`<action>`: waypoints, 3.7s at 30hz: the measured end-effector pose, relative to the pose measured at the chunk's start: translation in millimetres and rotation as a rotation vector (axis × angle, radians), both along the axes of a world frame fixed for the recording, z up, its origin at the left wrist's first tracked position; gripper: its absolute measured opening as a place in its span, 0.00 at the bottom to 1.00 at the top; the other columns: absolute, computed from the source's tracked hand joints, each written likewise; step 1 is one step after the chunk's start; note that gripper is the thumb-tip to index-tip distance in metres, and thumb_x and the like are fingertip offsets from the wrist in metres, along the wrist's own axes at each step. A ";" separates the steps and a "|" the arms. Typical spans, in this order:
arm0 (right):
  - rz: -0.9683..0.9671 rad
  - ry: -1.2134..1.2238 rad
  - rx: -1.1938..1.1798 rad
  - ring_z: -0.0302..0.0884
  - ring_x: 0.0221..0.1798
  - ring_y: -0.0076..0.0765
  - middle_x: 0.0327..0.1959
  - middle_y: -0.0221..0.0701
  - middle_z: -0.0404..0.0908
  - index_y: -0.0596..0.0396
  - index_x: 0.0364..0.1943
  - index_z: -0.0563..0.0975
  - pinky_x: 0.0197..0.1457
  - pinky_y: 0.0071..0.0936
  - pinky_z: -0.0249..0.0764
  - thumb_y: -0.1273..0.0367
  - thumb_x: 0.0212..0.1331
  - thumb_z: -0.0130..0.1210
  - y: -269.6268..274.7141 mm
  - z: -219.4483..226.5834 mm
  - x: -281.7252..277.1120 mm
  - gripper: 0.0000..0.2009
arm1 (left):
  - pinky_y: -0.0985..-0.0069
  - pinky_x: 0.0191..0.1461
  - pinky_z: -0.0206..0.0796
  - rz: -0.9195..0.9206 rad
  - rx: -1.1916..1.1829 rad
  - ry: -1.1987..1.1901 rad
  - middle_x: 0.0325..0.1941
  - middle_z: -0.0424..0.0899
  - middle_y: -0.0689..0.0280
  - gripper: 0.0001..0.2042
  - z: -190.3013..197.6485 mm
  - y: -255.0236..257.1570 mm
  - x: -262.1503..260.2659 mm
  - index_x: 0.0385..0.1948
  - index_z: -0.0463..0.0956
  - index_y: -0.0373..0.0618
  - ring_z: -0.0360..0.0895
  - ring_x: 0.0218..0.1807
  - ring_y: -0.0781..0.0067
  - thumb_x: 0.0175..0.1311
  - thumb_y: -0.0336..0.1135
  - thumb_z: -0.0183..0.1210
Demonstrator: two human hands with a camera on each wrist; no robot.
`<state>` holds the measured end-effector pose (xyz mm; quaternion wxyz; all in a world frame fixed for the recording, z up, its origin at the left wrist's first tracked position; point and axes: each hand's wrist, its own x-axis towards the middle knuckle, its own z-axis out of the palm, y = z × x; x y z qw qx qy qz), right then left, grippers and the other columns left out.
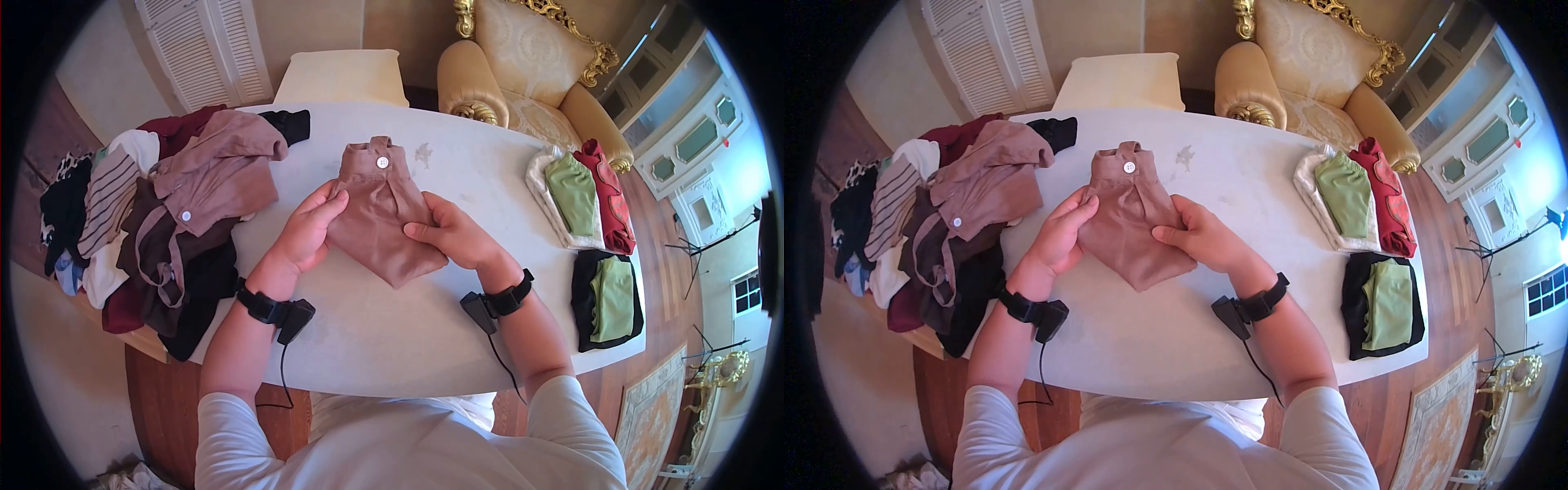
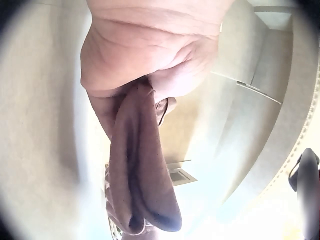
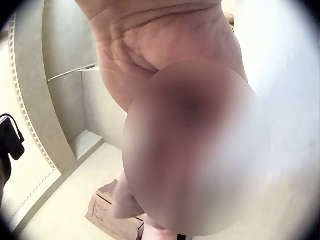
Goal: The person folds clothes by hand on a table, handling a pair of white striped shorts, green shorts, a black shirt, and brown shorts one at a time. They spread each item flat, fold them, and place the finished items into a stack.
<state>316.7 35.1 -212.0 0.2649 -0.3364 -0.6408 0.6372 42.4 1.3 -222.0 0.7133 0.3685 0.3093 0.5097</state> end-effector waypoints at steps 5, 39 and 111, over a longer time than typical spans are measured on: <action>-0.096 0.068 -0.047 0.81 0.51 0.24 0.50 0.32 0.83 0.63 0.60 0.74 0.53 0.24 0.79 0.63 0.70 0.68 -5.8 7.7 -6.5 0.23 | 0.66 0.74 0.68 -0.013 -0.014 -0.027 0.70 0.78 0.66 0.20 -0.8 1.1 -1.9 0.71 0.68 0.45 0.75 0.71 0.69 0.84 0.39 0.50; -0.223 0.262 -0.081 0.81 0.55 0.23 0.52 0.28 0.84 0.57 0.62 0.77 0.60 0.27 0.79 0.68 0.69 0.66 -12.0 17.4 21.5 0.20 | 0.68 0.66 0.75 -0.323 0.034 0.134 0.64 0.82 0.60 0.18 -24.6 -6.5 6.0 0.65 0.73 0.42 0.81 0.64 0.69 0.81 0.40 0.56; -0.651 -1.488 0.764 0.46 0.86 0.62 0.85 0.46 0.51 0.46 0.81 0.59 0.84 0.60 0.51 0.43 0.73 0.54 -120.4 51.9 337.0 0.40 | 0.70 0.53 0.82 -0.352 -0.063 0.342 0.54 0.87 0.53 0.18 -2.7 -5.8 10.0 0.60 0.73 0.45 0.89 0.50 0.64 0.83 0.48 0.54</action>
